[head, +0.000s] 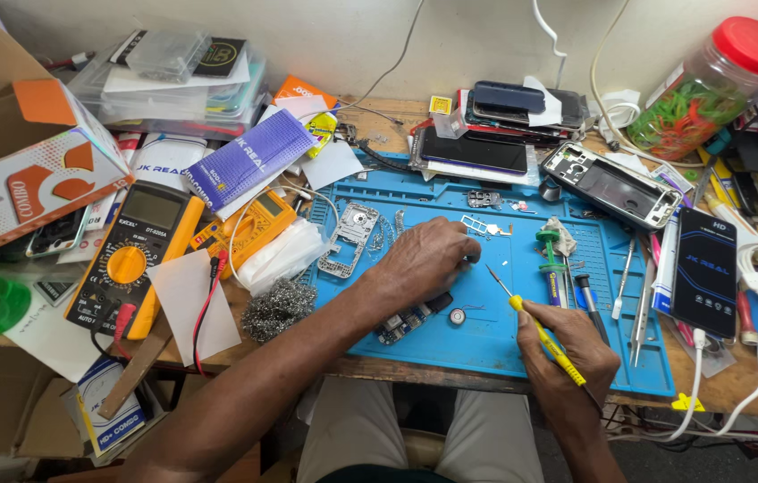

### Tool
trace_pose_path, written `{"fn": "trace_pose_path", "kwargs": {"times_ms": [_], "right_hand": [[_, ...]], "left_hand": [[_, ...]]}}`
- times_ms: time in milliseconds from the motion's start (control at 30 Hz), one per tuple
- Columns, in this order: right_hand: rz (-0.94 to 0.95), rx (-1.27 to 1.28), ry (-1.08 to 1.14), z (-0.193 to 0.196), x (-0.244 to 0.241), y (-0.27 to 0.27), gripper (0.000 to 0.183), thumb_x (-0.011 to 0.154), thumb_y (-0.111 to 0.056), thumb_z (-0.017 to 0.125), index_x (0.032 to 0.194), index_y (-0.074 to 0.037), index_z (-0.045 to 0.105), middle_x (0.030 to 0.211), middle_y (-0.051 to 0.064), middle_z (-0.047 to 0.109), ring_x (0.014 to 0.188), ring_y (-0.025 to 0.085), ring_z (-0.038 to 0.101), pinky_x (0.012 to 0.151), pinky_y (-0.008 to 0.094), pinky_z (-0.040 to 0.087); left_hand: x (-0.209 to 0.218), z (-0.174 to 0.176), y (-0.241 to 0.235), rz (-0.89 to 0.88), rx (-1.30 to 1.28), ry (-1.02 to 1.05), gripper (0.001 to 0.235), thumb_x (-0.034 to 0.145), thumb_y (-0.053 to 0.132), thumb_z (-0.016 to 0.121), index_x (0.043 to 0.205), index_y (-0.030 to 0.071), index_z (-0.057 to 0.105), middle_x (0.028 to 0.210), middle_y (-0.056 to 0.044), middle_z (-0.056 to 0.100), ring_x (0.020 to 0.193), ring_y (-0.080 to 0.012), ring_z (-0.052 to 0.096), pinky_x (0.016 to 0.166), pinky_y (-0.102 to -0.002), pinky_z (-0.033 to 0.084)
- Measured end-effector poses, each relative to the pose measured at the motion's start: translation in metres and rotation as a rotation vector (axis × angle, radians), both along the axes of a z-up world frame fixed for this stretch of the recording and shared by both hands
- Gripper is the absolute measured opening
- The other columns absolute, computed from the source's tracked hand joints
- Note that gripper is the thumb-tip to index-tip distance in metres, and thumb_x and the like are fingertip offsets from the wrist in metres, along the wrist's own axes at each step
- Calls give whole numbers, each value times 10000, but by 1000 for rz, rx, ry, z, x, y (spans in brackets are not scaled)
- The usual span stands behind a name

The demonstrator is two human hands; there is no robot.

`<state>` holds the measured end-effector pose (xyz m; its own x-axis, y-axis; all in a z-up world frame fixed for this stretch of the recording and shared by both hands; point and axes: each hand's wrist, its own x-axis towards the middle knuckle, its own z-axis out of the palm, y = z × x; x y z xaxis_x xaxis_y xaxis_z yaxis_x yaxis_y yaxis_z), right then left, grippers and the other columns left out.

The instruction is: The person uses a yellow screwdriver to unscrew and remove a small black component from a mobile phone motherboard. They then use the screwdriver to scrape or clean a specific area on the circuit board. The work is performed on a cluttered blue workbench with various tools and phone parts visible.

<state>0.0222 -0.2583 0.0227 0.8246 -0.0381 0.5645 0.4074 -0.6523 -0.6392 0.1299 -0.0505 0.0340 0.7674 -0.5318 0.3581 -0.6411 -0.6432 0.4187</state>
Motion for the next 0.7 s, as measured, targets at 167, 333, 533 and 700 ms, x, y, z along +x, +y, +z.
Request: {"fn": "trace_pose_path", "kwargs": {"times_ms": [167, 333, 533, 700], "right_hand": [[53, -18, -24, -1, 0, -1, 222, 896, -36, 772, 1116, -27, 750, 1003, 122, 762, 869, 189, 732, 755, 306, 573], [66, -37, -29, 2, 1, 2, 241, 887, -34, 774, 1126, -20, 747, 1013, 129, 762, 884, 197, 738, 760, 319, 573], [83, -80, -19, 1, 2, 3, 230, 873, -34, 781, 1102, -27, 754, 989, 123, 770, 833, 197, 729, 714, 325, 570], [91, -91, -39, 0, 2, 4, 225, 876, -39, 779, 1099, -31, 750, 998, 125, 768, 857, 199, 736, 728, 323, 575]], "left_hand": [[14, -18, -5, 15, -40, 154, 69, 813, 72, 738, 880, 57, 747, 910, -126, 695, 910, -324, 695, 786, -444, 569], [16, -21, -3, -24, -46, 91, 55, 820, 71, 732, 866, 44, 744, 905, -128, 691, 913, -319, 694, 804, -439, 572], [8, -21, 0, -46, 43, 16, 96, 844, 10, 679, 898, 27, 757, 929, -142, 656, 948, -310, 667, 805, -427, 577], [4, -18, 0, -47, 70, -7, 107, 807, 20, 695, 895, 19, 756, 928, -138, 655, 964, -296, 656, 850, -412, 577]]}}
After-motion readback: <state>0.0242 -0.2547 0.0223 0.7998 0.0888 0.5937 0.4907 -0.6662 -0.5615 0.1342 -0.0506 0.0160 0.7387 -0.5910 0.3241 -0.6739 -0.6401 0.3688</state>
